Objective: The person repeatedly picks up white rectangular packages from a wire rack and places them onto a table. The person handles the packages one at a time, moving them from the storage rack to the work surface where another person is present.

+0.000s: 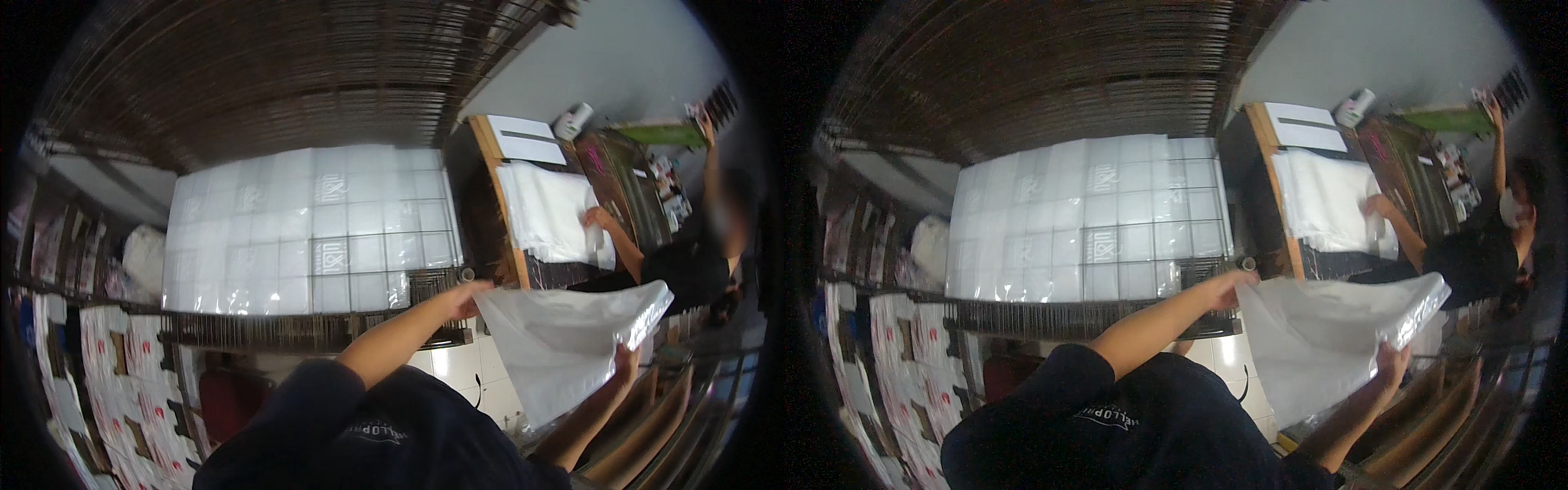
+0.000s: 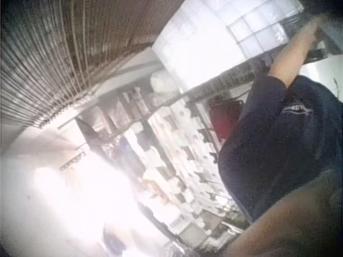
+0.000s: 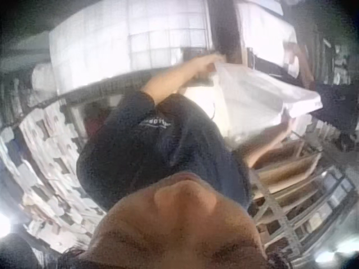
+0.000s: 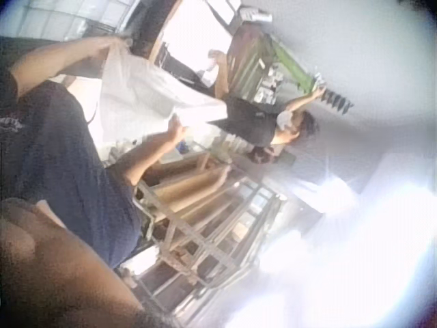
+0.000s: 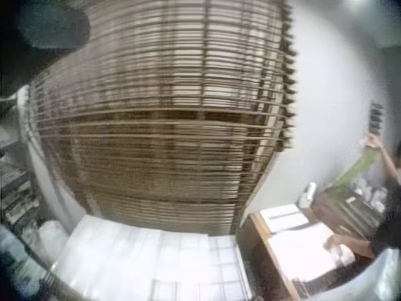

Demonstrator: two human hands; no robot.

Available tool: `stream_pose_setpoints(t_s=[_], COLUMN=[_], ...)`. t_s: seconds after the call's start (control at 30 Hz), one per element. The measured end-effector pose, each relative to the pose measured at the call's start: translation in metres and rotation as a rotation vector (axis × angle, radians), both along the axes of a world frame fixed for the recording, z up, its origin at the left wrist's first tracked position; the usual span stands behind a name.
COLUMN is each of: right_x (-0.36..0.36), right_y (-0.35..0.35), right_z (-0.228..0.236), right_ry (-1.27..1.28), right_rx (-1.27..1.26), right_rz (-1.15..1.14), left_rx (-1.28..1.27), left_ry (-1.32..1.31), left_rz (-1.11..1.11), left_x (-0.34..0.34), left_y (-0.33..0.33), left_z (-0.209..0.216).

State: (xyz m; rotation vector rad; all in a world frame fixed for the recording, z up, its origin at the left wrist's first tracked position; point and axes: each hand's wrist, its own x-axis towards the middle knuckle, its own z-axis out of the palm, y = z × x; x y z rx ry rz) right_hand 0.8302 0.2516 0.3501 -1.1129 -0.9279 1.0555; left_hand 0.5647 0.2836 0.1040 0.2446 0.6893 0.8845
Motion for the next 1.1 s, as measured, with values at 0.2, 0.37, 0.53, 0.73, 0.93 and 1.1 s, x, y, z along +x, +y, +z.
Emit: stream_pose_setpoints(t_s=[0.2, 0.37, 0.53, 0.73, 0.93, 1.1], right_x=[0.042, 0.026, -0.201, -0.282, -0.327, -0.353], right_y=[0.038, 0.093, 0.027, 0.046, 0.076, 0.081], right_z=[-0.03, -0.078, -0.018, -0.07, -0.201, -0.281], right_ry=[-0.034, 0.034, 0.133, 0.033, -0.419, -0.716], right_rx=[-0.065, -0.149, -0.215, -0.177, -0.316, -0.343], right_rz=[0.137, 0.403, 0.686, 0.837, 0.795, 0.651], left_rx=[-0.213, -0.186, -0.027, -0.079, -0.179, -0.338], left_ry=[-0.058, 0.066, 0.309, 0.574, 0.992, 1.533], left_rz=[0.176, 0.498, 0.883, 1.151, 1.109, 0.892], left_x=[-0.012, -0.153, -0.256, -0.285, -0.305, -0.312], left_y=[-0.044, -0.097, -0.195, -0.298, -0.326, -0.319], left_z=[-0.024, 0.041, 0.129, 0.125, -0.006, -0.041])
